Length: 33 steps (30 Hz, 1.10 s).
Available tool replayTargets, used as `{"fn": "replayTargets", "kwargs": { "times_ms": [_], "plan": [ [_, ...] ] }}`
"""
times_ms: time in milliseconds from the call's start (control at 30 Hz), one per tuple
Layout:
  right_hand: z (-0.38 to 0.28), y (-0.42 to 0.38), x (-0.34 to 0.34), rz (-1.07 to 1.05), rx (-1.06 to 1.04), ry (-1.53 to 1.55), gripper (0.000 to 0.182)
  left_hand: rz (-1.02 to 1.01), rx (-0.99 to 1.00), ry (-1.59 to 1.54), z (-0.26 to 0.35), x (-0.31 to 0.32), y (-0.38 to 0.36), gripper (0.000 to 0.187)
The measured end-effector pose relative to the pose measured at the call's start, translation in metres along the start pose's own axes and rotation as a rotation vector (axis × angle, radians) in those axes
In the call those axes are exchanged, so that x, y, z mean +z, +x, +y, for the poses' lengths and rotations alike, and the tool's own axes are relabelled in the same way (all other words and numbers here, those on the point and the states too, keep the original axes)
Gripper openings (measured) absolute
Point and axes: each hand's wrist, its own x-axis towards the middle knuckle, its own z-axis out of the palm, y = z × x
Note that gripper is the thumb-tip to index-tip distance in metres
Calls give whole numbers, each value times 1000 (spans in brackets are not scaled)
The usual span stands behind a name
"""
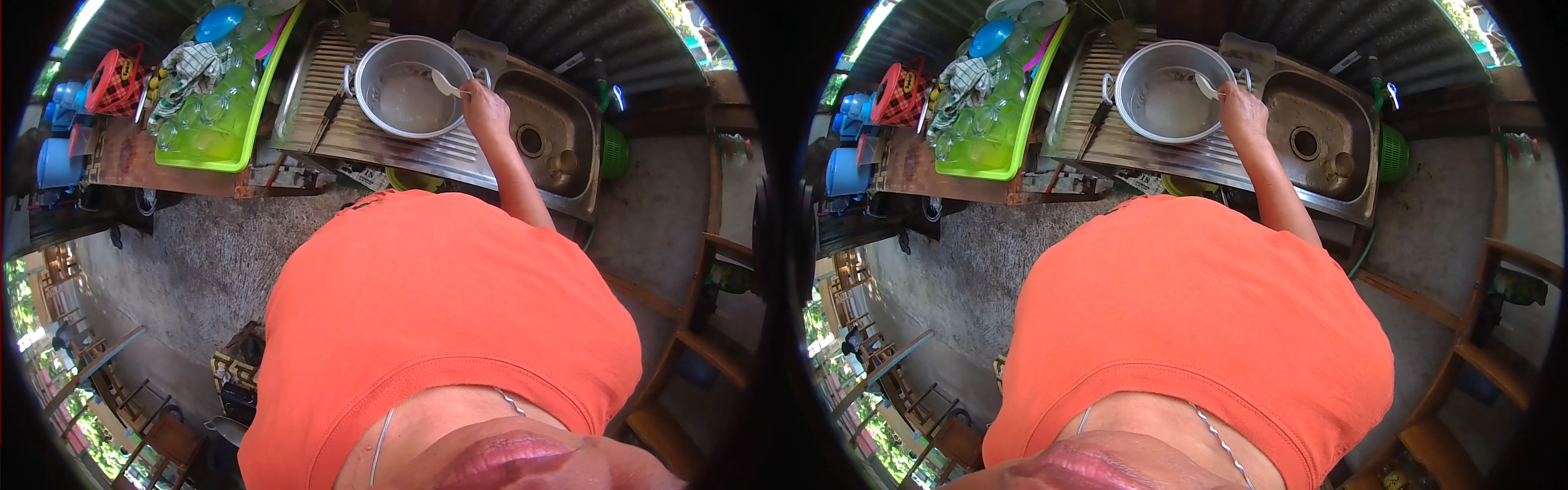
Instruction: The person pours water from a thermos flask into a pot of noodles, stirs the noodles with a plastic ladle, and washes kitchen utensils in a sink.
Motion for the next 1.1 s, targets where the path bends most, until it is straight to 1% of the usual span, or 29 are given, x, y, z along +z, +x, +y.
{"fn": "replayTargets", "kwargs": {
  "times_ms": [33,133,233,533,633,733,833,933,1033,1100],
  "plan": [
    [1,2,5,14,-18,-15,14,0,1,-2,-1,0,0,49],
    [-1,9,13,-62,-20,-65,13,4,-3,-13,-2,-2,-1,49],
    [-6,9,21,-140,-33,7,13,8,-2,-21,-4,-5,-4,50],
    [-21,-3,35,-222,-146,212,15,21,-21,-41,-10,-11,-8,50],
    [-24,-5,38,-263,-212,201,16,21,-28,-45,-12,-12,-10,51],
    [-28,-4,38,-236,-218,123,16,27,-35,-51,-11,-13,-11,51],
    [-28,-3,41,-152,-207,91,16,28,-40,-57,-11,-13,-11,51],
    [-27,-3,44,-133,-207,50,16,31,-44,-66,-10,-15,-10,52],
    [-24,1,36,-199,-256,50,16,34,-49,-78,-8,-18,-10,52],
    [-23,1,36,-127,-227,55,17,43,-47,-98,-5,-21,-11,52]
  ]
}}
